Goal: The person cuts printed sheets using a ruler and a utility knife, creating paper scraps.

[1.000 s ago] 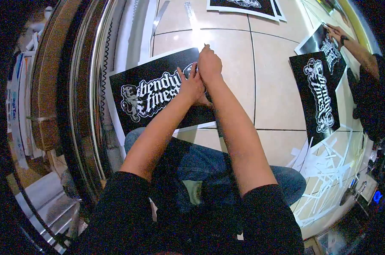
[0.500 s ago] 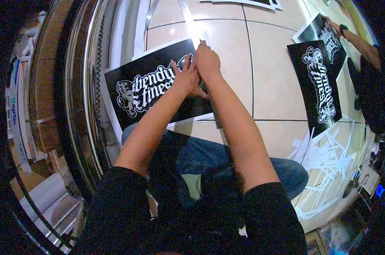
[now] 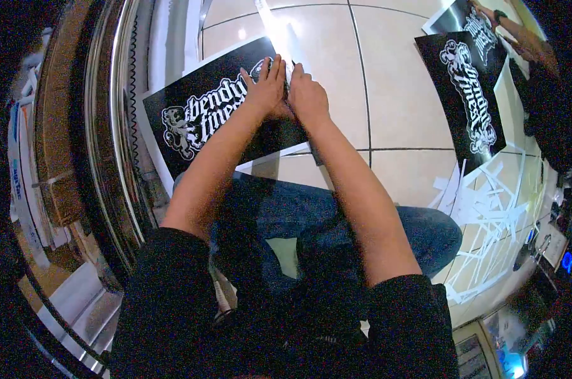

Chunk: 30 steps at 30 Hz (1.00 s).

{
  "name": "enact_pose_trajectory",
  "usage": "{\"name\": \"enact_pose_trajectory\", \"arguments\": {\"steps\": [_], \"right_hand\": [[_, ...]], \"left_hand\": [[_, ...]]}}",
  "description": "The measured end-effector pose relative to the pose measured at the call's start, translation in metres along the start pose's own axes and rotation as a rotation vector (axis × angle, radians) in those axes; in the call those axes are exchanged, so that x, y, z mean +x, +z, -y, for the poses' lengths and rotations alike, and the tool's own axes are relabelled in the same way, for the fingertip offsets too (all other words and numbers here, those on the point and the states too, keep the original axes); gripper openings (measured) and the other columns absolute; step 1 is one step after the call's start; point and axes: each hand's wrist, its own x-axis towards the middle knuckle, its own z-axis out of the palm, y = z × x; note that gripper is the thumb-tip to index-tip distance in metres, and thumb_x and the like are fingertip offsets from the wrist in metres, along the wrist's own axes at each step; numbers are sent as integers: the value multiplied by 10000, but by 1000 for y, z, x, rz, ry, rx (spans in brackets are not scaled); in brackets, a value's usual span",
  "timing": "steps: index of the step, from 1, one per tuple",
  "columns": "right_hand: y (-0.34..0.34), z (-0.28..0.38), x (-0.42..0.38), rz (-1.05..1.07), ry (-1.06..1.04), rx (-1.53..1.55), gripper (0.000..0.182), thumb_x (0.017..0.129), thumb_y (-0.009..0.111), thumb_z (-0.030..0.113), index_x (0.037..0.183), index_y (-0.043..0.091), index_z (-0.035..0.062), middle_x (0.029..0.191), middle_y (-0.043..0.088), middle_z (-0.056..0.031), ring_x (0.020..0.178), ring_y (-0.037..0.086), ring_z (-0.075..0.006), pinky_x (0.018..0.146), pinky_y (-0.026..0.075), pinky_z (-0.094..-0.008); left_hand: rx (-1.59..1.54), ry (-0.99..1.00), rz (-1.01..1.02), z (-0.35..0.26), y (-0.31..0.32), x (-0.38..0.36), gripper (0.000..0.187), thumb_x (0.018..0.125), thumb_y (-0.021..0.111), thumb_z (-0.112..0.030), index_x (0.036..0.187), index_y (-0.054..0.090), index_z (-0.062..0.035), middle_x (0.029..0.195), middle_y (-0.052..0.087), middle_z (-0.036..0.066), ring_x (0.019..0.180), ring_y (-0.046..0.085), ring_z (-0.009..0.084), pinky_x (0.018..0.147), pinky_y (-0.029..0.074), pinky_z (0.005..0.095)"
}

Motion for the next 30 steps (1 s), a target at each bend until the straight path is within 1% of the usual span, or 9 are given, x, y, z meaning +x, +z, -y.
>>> {"name": "enact_pose_trajectory", "arguments": {"steps": [1,4,5,6,8,13,17,21,30], "right_hand": [[0,-2,-7,3,7,0,507,926,499,154,1386,433,-50,931,671,-260,787,705,-420,678,584,-483],[-5,-4,-32,-49,-50,-81,422,949,482,135,1318,477,-70,885,680,-229,723,719,-367,609,601,-435],[-8,-4,-41,-28,-46,-76,432,949,481,133,1330,471,-71,889,677,-223,716,717,-365,610,600,-436],[-11,-4,-50,-8,-41,-71,442,949,480,130,1341,465,-72,892,674,-217,709,714,-362,612,599,-436],[-11,-8,-66,1,-31,-65,452,949,482,134,1351,458,-73,900,672,-218,703,712,-360,606,596,-437],[-12,-16,-111,27,-6,-81,489,941,489,124,1386,429,-73,917,664,-223,686,704,-351,585,587,-434],[-16,-20,-155,57,16,-96,516,928,502,102,1406,414,-71,869,645,-200,659,695,-336,572,584,-423],[-21,-20,-190,97,53,-120,522,921,505,85,1412,412,-66,847,630,-169,645,691,-319,564,588,-411],[-24,-27,-234,151,117,-151,528,911,489,49,1423,406,-47,879,629,-192,658,694,-328,578,591,-423]], "left_hand": [[69,-1,-43,0,3,0,851,918,543,-474,1570,179,-65,1668,101,75,1526,137,320,977,106,887],[-52,-14,86,0,-17,-1,695,996,394,-391,1577,175,-77,1672,93,41,1532,120,299,1007,55,877],[-39,-4,139,-1,-30,-5,1288,657,729,-706,1574,124,-35,1673,50,99,1536,78,323,1009,73,868],[-42,6,142,-2,-44,-7,1288,657,729,-706,1574,124,-35,1673,50,99,1536,78,323,1009,73,868],[-124,-17,267,-3,-62,-11,1500,502,753,-811,1577,69,-19,1672,10,119,1539,27,326,1025,47,856],[-61,-20,285,-6,-66,-13,1606,433,666,-936,1574,27,-5,1671,-22,125,1538,0,328,1043,43,836],[-111,-31,191,-6,-60,-16,1617,382,713,-909,1579,79,-25,1670,40,118,1538,34,320,1062,57,827],[-93,-23,234,-6,-62,-16,1633,403,688,-927,1578,1,-25,1670,-25,117,1537,0,323,1075,46,812],[-98,-14,185,-5,-60,-17,1600,408,713,-905,1578,71,-22,1667,49,125,1533,49,344,1064,74,826]]}}
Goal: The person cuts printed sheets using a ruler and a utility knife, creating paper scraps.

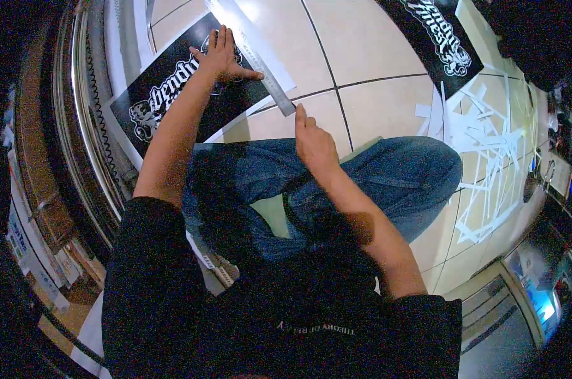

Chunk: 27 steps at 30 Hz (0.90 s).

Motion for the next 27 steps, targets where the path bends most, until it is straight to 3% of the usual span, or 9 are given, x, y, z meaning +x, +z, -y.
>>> {"name": "enact_pose_trajectory", "arguments": {"steps": [7,9,12,17,21,23,24,26,27], "right_hand": [[-11,-6,25,104,147,186,527,947,531,190,1422,419,-10,986,650,-250,780,686,-428,697,564,-527],[-11,-9,53,-207,191,398,617,933,613,368,1400,434,7,1053,650,-258,870,667,-469,763,539,-547],[-17,-7,114,-323,195,320,751,875,679,495,1386,429,4,1061,652,-257,942,653,-465,791,534,-519],[-36,-16,136,-197,265,424,850,730,860,391,1351,449,-18,1118,653,-300,1047,639,-447,886,513,-483],[-22,-19,132,-272,247,444,884,718,866,404,1367,434,-14,1115,656,-302,1032,643,-454,881,514,-492],[-20,-21,133,-328,164,335,788,852,741,407,1416,391,-18,1062,652,-286,994,641,-449,849,514,-506],[-22,-22,140,-343,151,336,788,852,741,407,1416,391,-18,1062,652,-286,994,641,-449,849,514,-506],[-25,-23,153,-254,232,424,596,966,553,273,1457,362,-6,1025,657,-284,926,653,-452,814,517,-524],[-37,-18,163,-209,169,366,560,952,432,138,1499,348,48,991,659,-277,869,663,-439,779,524,-532]], "left_hand": [[-65,-14,45,0,-4,1,1617,404,730,-891,1575,49,-7,1669,12,127,1535,25,339,1075,84,813],[-99,-4,59,0,-5,0,1637,386,739,-886,1573,43,1,1669,-7,128,1535,9,340,1075,97,810],[-102,7,61,2,-6,0,1633,389,740,-883,1573,45,1,1669,-2,131,1534,16,345,1070,104,813],[-125,12,94,2,-11,-1,1660,365,746,-890,1565,41,15,1662,-12,163,1529,18,369,1077,120,804],[-116,18,76,1,-6,-4,1667,355,747,-890,1564,45,20,1662,-9,165,1528,31,375,1075,123,805],[-106,15,38,1,-6,-1,1606,404,748,-869,1562,97,33,1662,33,165,1530,46,359,1055,122,823],[-103,7,21,1,-13,0,1606,404,748,-869,1562,97,33,1662,33,165,1530,46,359,1055,122,823],[-51,-2,103,-4,-22,-3,1586,400,769,-846,1556,137,36,1656,74,174,1527,75,362,1060,125,818],[-43,-4,98,-5,-24,-3,1574,390,787,-829,1548,171,43,1647,120,183,1522,108,364,1067,116,813]]}}
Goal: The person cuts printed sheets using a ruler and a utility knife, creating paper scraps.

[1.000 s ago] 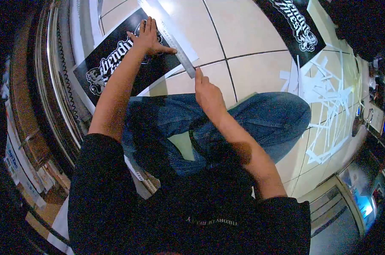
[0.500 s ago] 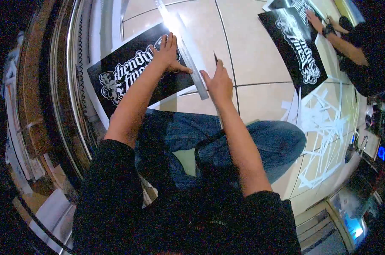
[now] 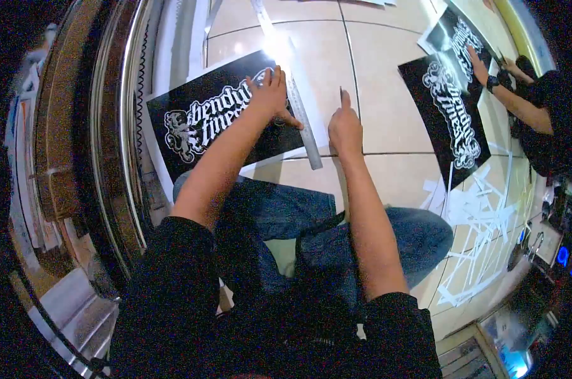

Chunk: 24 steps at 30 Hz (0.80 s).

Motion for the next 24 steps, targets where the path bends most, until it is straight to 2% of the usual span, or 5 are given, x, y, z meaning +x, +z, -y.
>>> {"name": "enact_pose_trajectory", "arguments": {"steps": [5,11,12,18,24], "right_hand": [[26,50,74,-13,-201,-131,663,892,485,98,1536,334,157,969,651,-254,869,675,-416,763,545,-513],[49,114,136,56,-283,-202,626,909,524,158,1516,373,153,988,663,-234,886,694,-401,750,567,-490],[54,115,140,72,-291,-213,616,909,535,160,1507,387,145,989,665,-231,872,698,-400,742,570,-488],[73,118,138,42,-352,-251,567,917,540,138,1469,426,71,963,671,-231,808,710,-387,688,583,-471],[71,114,129,43,-390,-281,531,933,520,130,1447,437,23,931,677,-241,801,717,-375,660,592,-447]], "left_hand": [[71,-35,-10,-5,1,5,1647,327,770,-857,1539,152,72,1639,135,211,1520,134,356,1075,87,805],[132,37,-215,5,43,18,1527,442,730,-856,1542,189,56,1646,124,189,1520,127,354,1048,79,826],[75,30,-162,5,37,16,1461,474,729,-845,1555,228,0,1657,129,140,1531,82,340,1061,12,821],[63,30,59,6,10,3,1482,468,673,-900,1565,212,-17,1663,115,130,1534,13,353,1034,-1,841],[72,49,31,7,8,1,1500,451,642,-936,1570,204,-39,1652,136,161,1529,27,379,1022,11,849]]}}
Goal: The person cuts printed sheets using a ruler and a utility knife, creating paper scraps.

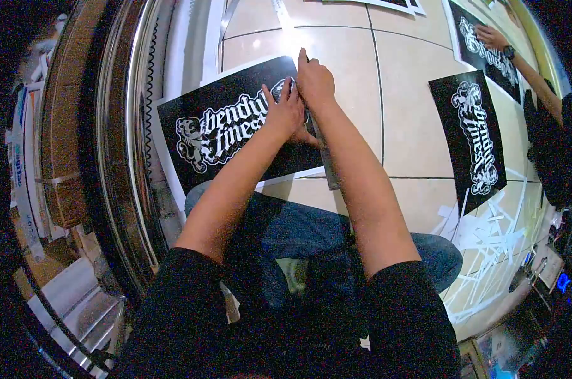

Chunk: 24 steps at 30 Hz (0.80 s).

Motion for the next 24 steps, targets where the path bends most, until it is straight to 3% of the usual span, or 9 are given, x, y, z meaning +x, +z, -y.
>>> {"name": "enact_pose_trajectory", "arguments": {"steps": [2,4,10,12,17,19,20,23,24], "right_hand": [[0,-3,1,11,-1,-1,529,934,520,126,1445,437,19,928,678,-241,804,718,-376,663,593,-444],[6,-6,1,-22,-16,67,638,883,620,228,1458,415,41,924,677,-258,798,703,-425,668,578,-487],[-3,-4,-24,28,9,78,572,942,541,238,1454,417,15,900,669,-262,768,700,-426,656,579,-484],[-4,-7,-37,32,10,79,576,941,537,234,1461,409,20,901,670,-255,767,700,-424,657,581,-483],[3,-19,-89,9,-25,38,564,926,551,171,1451,409,21,906,679,-228,736,711,-387,638,596,-450],[-4,-18,-115,12,-8,31,564,925,549,165,1456,409,37,893,677,-212,723,707,-384,633,594,-451],[-10,-18,-132,8,-9,47,573,920,553,163,1462,406,48,895,670,-215,711,705,-379,616,590,-453],[-19,-20,-172,162,83,100,619,927,516,143,1521,346,92,977,649,-247,777,682,-419,670,568,-488],[-15,-23,-186,175,91,94,621,927,510,135,1525,346,113,966,644,-242,744,676,-418,660,564,-497]], "left_hand": [[6,3,-12,0,2,0,1501,451,637,-941,1573,199,-45,1652,133,160,1528,26,382,1023,9,848],[11,6,-21,1,2,0,1502,451,632,-946,1575,193,-52,1653,130,159,1528,25,385,1024,8,847],[-21,12,1,2,5,1,1481,484,657,-912,1569,193,-18,1668,63,129,1533,13,360,1041,20,836],[-92,14,-138,3,13,2,1471,498,692,-875,1574,165,-21,1669,56,121,1533,35,355,1043,29,835],[-56,-7,-102,6,28,16,1524,469,730,-849,1582,80,-37,1668,54,133,1532,69,352,1033,51,843],[123,-45,-307,6,38,22,1510,487,739,-827,1580,71,-27,1667,55,134,1532,70,353,1042,43,838],[-10,-38,-100,3,22,15,1503,504,718,-847,1579,66,-22,1669,35,130,1535,43,349,1046,33,836],[-16,-47,-40,0,10,8,1519,502,689,-884,1575,63,-11,1671,0,133,1536,27,347,1046,29,834],[-64,-35,-83,2,16,12,1599,414,723,-883,1569,76,15,1667,31,147,1534,30,351,1057,30,828]]}}
